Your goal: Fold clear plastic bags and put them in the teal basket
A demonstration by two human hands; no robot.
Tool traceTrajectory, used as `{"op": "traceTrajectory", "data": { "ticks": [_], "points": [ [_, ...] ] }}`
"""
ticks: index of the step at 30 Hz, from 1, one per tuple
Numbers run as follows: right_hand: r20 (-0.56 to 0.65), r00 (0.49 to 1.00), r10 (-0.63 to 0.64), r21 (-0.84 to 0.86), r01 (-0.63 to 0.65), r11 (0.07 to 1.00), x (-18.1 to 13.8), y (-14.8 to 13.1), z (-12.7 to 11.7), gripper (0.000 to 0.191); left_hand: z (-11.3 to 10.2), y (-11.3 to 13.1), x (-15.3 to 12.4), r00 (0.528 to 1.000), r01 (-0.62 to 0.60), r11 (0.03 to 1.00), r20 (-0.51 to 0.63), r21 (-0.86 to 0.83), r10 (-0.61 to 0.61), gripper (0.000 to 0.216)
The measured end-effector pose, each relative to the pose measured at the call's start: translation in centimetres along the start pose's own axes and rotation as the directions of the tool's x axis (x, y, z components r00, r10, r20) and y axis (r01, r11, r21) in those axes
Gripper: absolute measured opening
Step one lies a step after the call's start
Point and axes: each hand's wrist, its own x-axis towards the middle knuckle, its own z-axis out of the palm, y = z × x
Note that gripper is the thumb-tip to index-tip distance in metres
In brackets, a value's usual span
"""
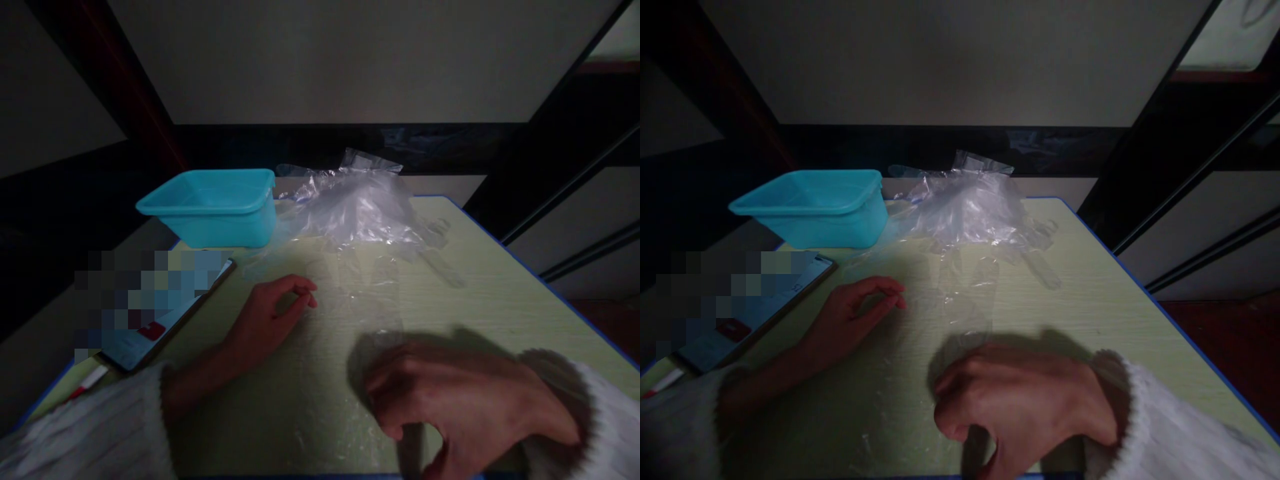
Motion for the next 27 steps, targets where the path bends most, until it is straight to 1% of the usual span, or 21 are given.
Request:
{"op": "traceTrajectory", "data": {
  "ticks": [5,9,13,20,24,27],
  "points": [
    [0.078,0.995,-0.061,-0.040,0.064,0.997,0.0,0.0,0.0,0.031,0.2,-0.4,0.1,1.000,-0.014,0.998,-0.007,-0.058,0.013,0.013],
    [0.119,0.992,-0.029,-0.105,0.042,0.994,0.1,-0.4,-0.3,0.032,0.3,-0.6,0.1,1.000,-0.007,0.997,-0.002,-0.075,0.007,0.013],
    [0.118,0.993,0.002,-0.138,0.014,0.990,0.0,-1.0,-0.6,0.030,0.3,-0.4,0.1,0.999,0.030,0.997,0.012,-0.068,-0.030,0.014],
    [0.104,0.994,0.023,-0.110,-0.011,0.994,-0.1,-1.3,-0.6,0.018,0.3,-0.3,0.1,1.000,0.007,0.998,0.023,-0.065,-0.006,0.014],
    [0.112,0.994,0.010,-0.153,0.007,0.988,-0.1,-1.6,-0.6,0.019,0.2,-0.2,0.1,0.999,0.010,0.998,0.045,-0.059,-0.007,0.014],
    [0.084,0.996,0.008,-0.190,0.008,0.982,-0.2,-1.8,-0.2,0.015,0.2,-0.1,0.1,0.998,0.012,0.998,0.057,-0.054,-0.009,0.013]
  ]
}}
